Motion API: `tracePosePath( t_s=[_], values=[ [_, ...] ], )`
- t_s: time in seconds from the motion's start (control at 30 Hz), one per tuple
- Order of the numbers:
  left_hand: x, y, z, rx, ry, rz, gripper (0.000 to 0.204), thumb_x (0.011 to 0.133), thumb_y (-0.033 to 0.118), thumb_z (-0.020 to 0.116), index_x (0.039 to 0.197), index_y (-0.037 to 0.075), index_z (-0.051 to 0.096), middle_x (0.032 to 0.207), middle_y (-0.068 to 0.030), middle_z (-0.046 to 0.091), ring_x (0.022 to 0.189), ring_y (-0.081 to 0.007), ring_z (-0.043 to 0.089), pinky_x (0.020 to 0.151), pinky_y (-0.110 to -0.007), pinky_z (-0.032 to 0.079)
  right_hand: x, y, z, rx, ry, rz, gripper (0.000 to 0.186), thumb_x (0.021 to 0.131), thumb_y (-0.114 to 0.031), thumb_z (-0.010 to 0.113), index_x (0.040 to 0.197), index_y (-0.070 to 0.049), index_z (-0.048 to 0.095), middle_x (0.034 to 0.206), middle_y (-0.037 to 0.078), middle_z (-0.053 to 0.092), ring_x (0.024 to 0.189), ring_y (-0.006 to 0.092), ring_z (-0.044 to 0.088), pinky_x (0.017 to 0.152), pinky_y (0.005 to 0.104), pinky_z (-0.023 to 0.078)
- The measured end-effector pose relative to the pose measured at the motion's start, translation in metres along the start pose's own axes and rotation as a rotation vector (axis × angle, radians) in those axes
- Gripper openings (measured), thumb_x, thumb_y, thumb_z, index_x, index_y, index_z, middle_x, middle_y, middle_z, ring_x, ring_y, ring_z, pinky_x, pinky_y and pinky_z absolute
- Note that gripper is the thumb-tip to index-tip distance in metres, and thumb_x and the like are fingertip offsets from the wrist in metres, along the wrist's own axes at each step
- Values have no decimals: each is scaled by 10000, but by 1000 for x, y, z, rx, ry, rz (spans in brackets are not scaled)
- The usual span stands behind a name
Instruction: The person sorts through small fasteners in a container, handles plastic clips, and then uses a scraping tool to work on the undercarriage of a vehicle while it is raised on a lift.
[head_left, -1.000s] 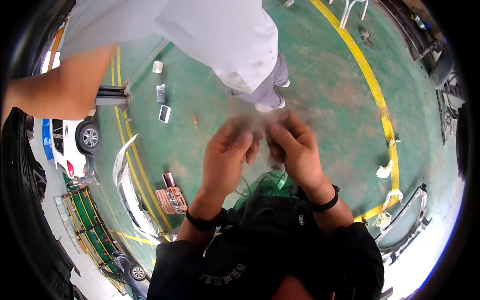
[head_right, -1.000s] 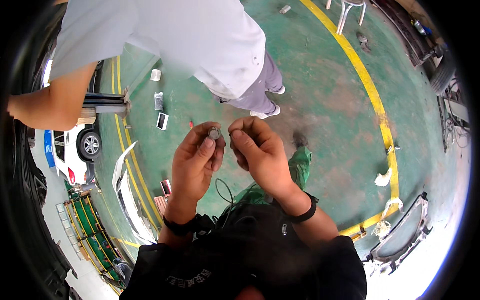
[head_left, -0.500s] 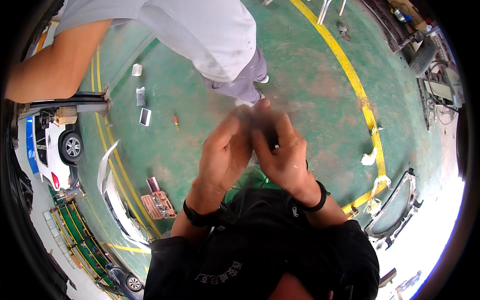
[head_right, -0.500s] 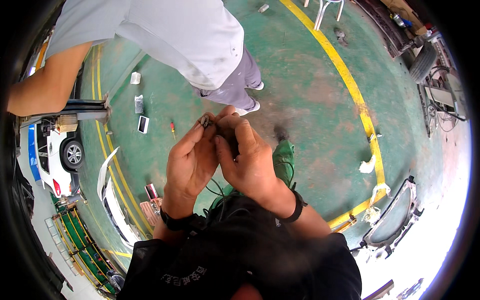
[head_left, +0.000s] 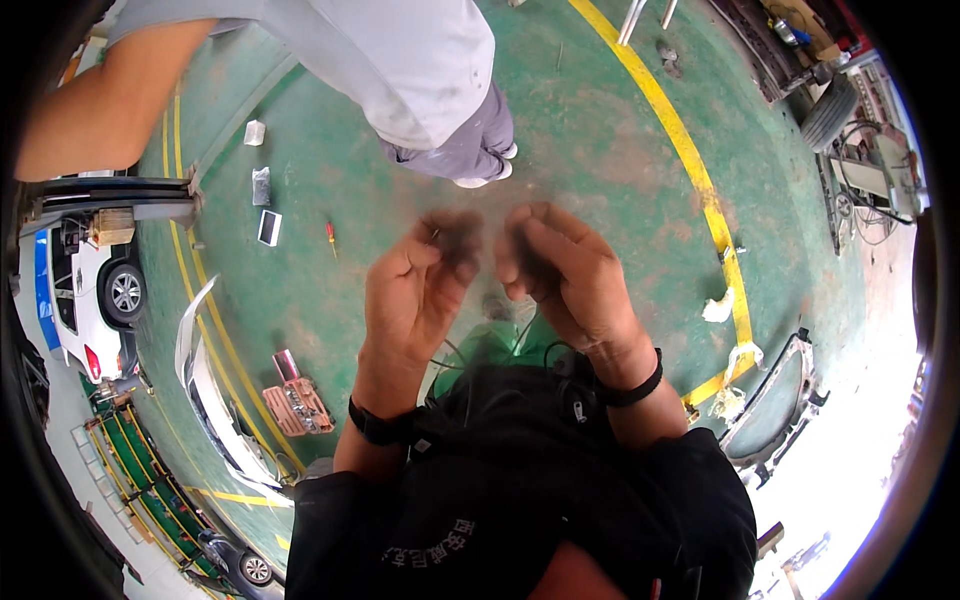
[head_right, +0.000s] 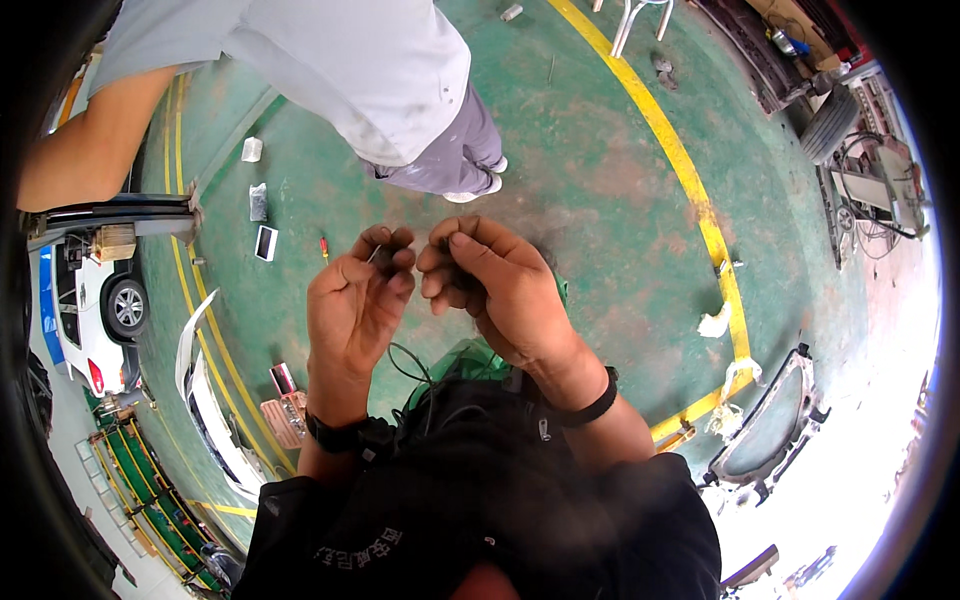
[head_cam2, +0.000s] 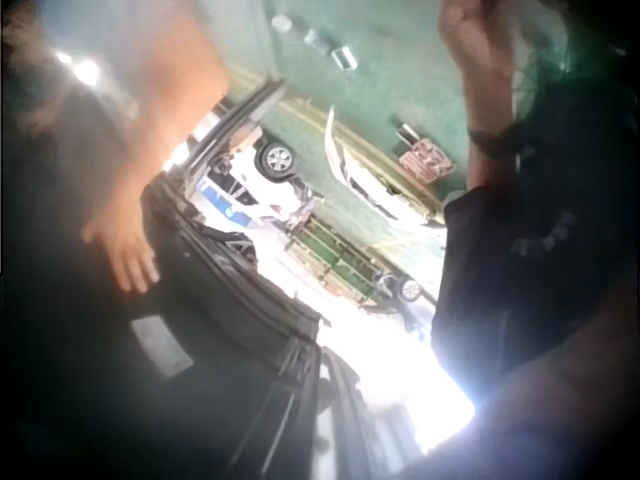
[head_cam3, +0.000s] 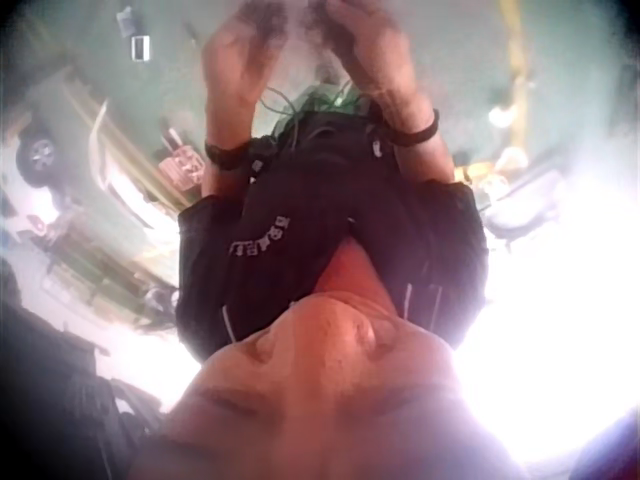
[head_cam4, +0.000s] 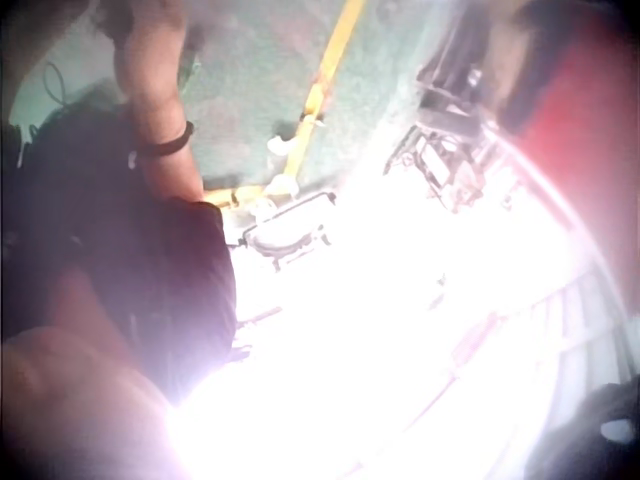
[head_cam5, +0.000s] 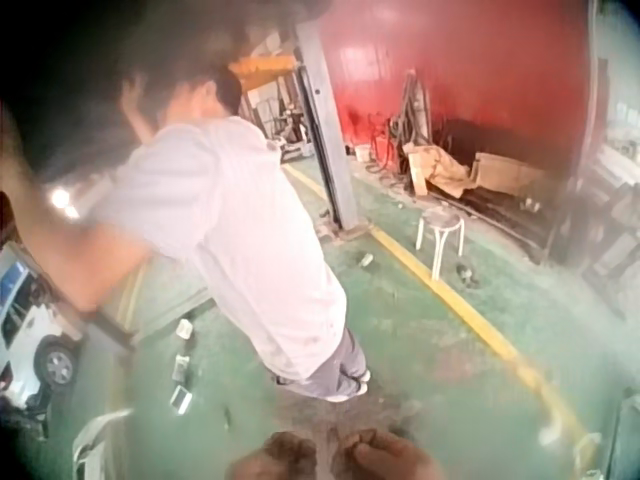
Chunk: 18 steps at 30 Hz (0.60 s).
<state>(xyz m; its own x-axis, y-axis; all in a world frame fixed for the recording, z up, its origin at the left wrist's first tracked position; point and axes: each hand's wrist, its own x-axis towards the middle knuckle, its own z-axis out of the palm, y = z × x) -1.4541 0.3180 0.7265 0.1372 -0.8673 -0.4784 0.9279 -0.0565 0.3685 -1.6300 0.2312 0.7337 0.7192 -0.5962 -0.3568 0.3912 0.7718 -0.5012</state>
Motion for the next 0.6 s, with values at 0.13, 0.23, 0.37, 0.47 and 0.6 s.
tracePosePath(
  t_s=[0.13, 0.23, 0.37, 0.47, 0.6],
  values=[
    [-4, -4, 0, 358, -104, 161, 280, 896, 25, 477, 1147, -2, 598, 989, -86, 612, 754, -150, 546, 674, -263, 453, 0, 5, -3, -135, 72, -4, 182, 1044, -158, 497, 1116, -3, 562, 842, 52, 584, 649, 98, 511, 525, 230, 391],
    [-10, -27, 7, 777, 57, 310, 180, 963, 48, 572, 1136, 51, 620, 879, 43, 590, 676, -13, 464, 587, -183, 367, -1, 13, -2, -369, 86, -30, 134, 1041, -137, 508, 1096, -21, 544, 802, 27, 566, 598, 77, 484, 487, 227, 368],
    [-7, -31, 4, 791, 65, 243, 101, 983, 95, 639, 1079, 64, 650, 855, 70, 577, 679, 0, 438, 574, -179, 348, 8, 23, -1, -488, 27, -112, 78, 1038, -101, 508, 1076, -34, 521, 747, -4, 522, 565, 58, 462, 470, 232, 349],
    [-3, -18, -10, 785, 118, 170, 131, 1003, 141, 628, 1086, 40, 633, 814, 56, 542, 647, -18, 426, 555, -190, 325, 24, 34, -8, -418, -45, -54, 76, 1024, -71, 511, 1091, -36, 505, 759, 3, 524, 566, 72, 463, 482, 239, 354],
    [-3, -4, -29, 670, 208, 110, 135, 1038, 175, 575, 1078, 49, 601, 822, 37, 548, 627, -36, 429, 535, -201, 312, 38, 50, -21, -390, -117, -60, 150, 985, 15, 466, 1133, 39, 479, 1056, 120, 562, 872, 194, 644, 838, 346, 583]
  ],
)
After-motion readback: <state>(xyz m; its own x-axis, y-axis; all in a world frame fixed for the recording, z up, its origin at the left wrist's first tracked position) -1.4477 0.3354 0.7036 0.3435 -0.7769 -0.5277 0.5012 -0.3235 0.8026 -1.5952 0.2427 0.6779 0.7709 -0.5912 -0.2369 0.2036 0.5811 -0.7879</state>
